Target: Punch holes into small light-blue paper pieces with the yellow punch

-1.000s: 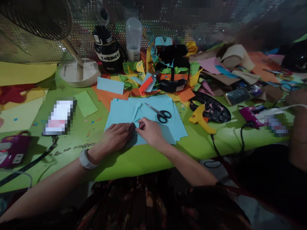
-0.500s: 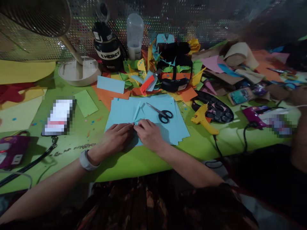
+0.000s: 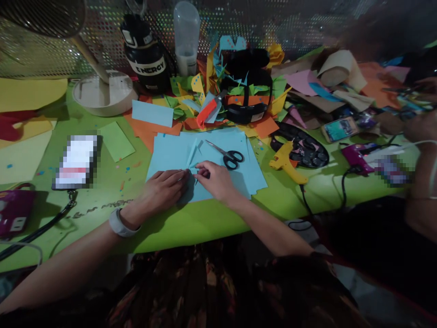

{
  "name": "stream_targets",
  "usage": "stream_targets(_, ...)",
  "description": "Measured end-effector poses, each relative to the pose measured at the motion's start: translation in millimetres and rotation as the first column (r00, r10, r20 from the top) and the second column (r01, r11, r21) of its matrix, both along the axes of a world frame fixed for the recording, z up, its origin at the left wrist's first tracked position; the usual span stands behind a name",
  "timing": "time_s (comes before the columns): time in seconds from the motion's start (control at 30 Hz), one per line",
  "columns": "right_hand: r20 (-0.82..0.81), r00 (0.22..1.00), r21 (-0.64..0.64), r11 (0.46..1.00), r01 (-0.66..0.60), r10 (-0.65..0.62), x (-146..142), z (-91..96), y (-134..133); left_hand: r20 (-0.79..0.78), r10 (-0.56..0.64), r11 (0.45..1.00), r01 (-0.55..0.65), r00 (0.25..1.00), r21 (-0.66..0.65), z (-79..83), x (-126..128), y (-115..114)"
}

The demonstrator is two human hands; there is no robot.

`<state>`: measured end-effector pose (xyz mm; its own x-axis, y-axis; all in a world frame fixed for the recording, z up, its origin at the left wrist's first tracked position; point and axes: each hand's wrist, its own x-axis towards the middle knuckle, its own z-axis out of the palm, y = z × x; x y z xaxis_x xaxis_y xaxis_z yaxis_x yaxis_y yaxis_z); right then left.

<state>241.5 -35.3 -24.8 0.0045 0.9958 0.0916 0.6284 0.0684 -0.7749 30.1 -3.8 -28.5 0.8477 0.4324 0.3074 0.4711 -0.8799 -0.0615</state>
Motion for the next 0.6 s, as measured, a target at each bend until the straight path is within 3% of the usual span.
stream_targets(0.1,0.033,0.999,0.008,1.000,-0.014,0.014,-0.3,1.8,-0.6,0.006,-0.002,1.000,0.002,1.000,0.000,0.9,0.4,0.0)
stream_targets(0.23,0.190,0.980,0.193,0.976,-0.099,0.062,0.5,-2.0,-3.6,0.012,-0.006,1.000,0.006,1.000,-0.002,1.5,1.0,0.1)
stream_targets(0.33,0.388,0.916,0.305,0.923,-0.235,0.105,0.3,-3.6,-5.8,-0.007,-0.001,0.999,0.001,1.000,-0.046,1.9,0.7,-0.2)
stream_targets(0.43,0.533,0.838,0.317,0.890,-0.327,0.118,-0.3,-2.9,-6.4,-0.034,0.009,0.995,-0.012,0.999,-0.097,1.2,-0.1,-0.6)
stream_targets(0.6,0.533,0.834,0.344,0.864,-0.367,0.141,1.9,-3.0,-4.5,0.000,0.007,0.996,-0.007,1.000,-0.091,-4.2,-1.1,0.4)
